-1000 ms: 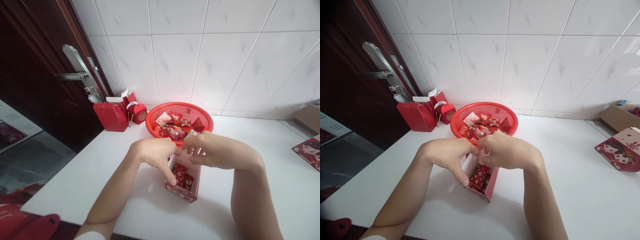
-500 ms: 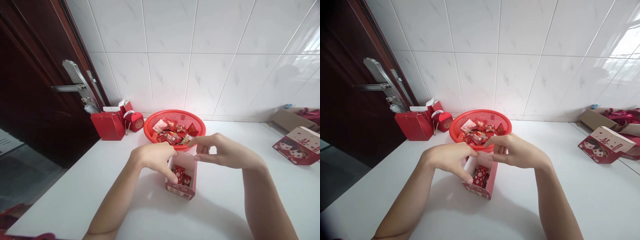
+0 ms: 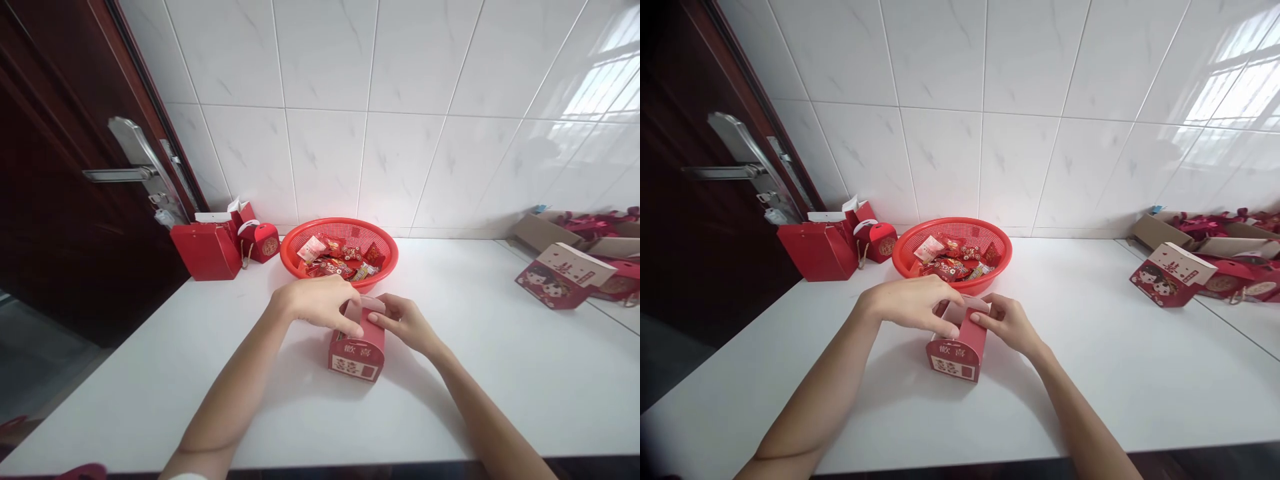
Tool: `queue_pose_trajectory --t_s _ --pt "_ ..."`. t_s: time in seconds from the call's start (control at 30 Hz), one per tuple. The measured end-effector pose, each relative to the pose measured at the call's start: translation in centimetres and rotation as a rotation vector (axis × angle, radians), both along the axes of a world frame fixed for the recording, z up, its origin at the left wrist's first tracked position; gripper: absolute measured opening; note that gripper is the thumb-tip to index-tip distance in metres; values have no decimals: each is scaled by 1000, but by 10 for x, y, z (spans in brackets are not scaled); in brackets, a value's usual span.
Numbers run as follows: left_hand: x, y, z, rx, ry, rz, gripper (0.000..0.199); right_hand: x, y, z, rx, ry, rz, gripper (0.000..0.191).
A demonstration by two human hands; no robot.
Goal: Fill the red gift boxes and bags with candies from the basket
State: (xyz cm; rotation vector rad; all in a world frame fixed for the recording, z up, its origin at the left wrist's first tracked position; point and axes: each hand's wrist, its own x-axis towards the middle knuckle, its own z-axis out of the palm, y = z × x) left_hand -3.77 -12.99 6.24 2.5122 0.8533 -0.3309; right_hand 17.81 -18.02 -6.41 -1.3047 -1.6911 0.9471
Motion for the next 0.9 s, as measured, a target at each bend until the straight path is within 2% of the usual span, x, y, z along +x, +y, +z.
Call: queue_pose_trajectory --t_s 0.13,0.3,0.4,0.47,0.6,0.77,0.9 --pt "2 -2 0 -16 -85 -30 34 -5 2 -14 12 69 -72 55" --pt "7 -2 -2 -147 -57 -62 35 -7 1 -19 1 111 -110 58" --pt "8 0 -1 -170 -29 -76 47 -7 -2 -20 65 85 -137 52" --pt "8 0 -1 -152 -18 -71 43 -7 -4 -19 139 79 -158 47" --pt "9 0 -2 -71 8 29 27 -6 -9 -14 342 88 -169 31" --pt "12 -4 -7 96 70 168 32 -5 -13 -10 473 76 -65 26" --pt "16 -14 -8 141 100 247 40 -5 -14 -10 522 17 -72 31"
